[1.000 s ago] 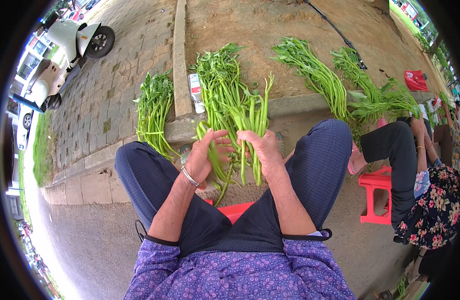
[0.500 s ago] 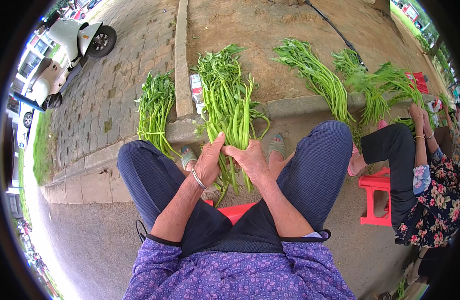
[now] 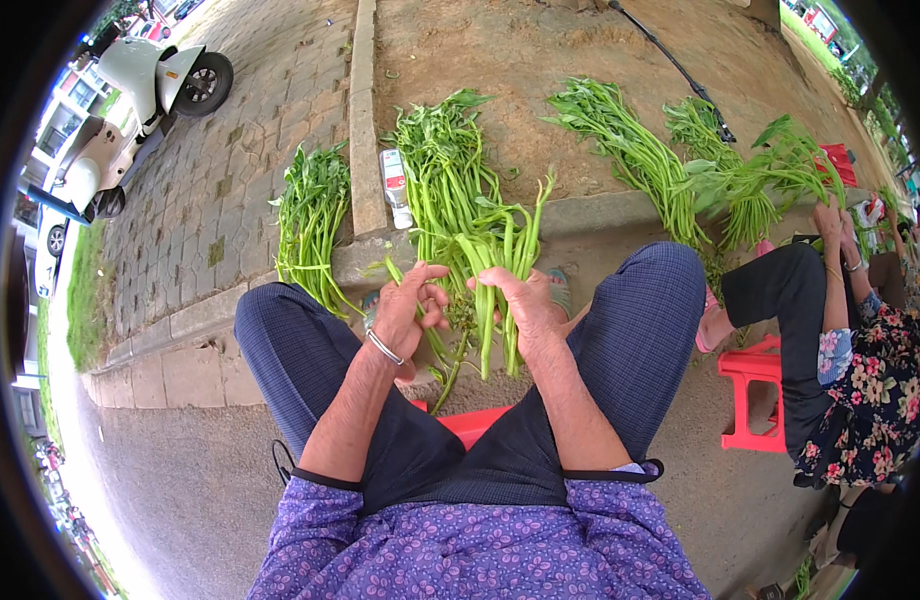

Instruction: The person sorts bunches of green leafy vegetables by hand while sitting on a stool outdoors. They pick through the stalks, separating pieces and placing them into organized piles on the ground.

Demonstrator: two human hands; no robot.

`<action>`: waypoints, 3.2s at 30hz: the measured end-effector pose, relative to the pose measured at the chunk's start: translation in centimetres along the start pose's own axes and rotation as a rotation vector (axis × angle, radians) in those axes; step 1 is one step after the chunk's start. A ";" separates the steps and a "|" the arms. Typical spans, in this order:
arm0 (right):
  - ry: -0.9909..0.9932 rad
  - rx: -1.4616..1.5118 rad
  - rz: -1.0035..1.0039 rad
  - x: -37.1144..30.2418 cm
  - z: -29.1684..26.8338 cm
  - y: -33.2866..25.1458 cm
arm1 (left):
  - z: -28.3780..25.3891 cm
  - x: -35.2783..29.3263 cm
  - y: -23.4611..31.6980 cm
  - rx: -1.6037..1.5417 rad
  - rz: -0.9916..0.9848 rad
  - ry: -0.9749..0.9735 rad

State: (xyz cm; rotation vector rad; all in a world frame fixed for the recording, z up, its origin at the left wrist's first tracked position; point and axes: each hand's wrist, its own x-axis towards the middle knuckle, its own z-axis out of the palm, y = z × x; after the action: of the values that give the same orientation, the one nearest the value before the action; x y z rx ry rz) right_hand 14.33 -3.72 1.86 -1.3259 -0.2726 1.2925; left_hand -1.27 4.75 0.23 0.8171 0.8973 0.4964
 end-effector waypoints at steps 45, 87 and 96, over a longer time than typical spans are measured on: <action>-0.019 -0.045 -0.091 0.1 1.1 2.3 | 1.7 0.1 -1.1 -0.081 0.117 0.036; 0.019 -0.064 -0.138 0.3 0.7 0.6 | 2.3 -0.7 -1.1 -0.183 -0.053 -0.065; -0.064 -0.182 -0.219 0.6 0.9 1.4 | 2.6 -0.6 -0.9 -0.183 -0.049 0.006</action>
State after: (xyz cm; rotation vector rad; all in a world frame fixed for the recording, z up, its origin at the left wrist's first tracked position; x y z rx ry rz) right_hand 13.12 -3.18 0.74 -1.3662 -0.5756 1.1462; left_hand 0.62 2.75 0.72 0.6264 0.8618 0.5294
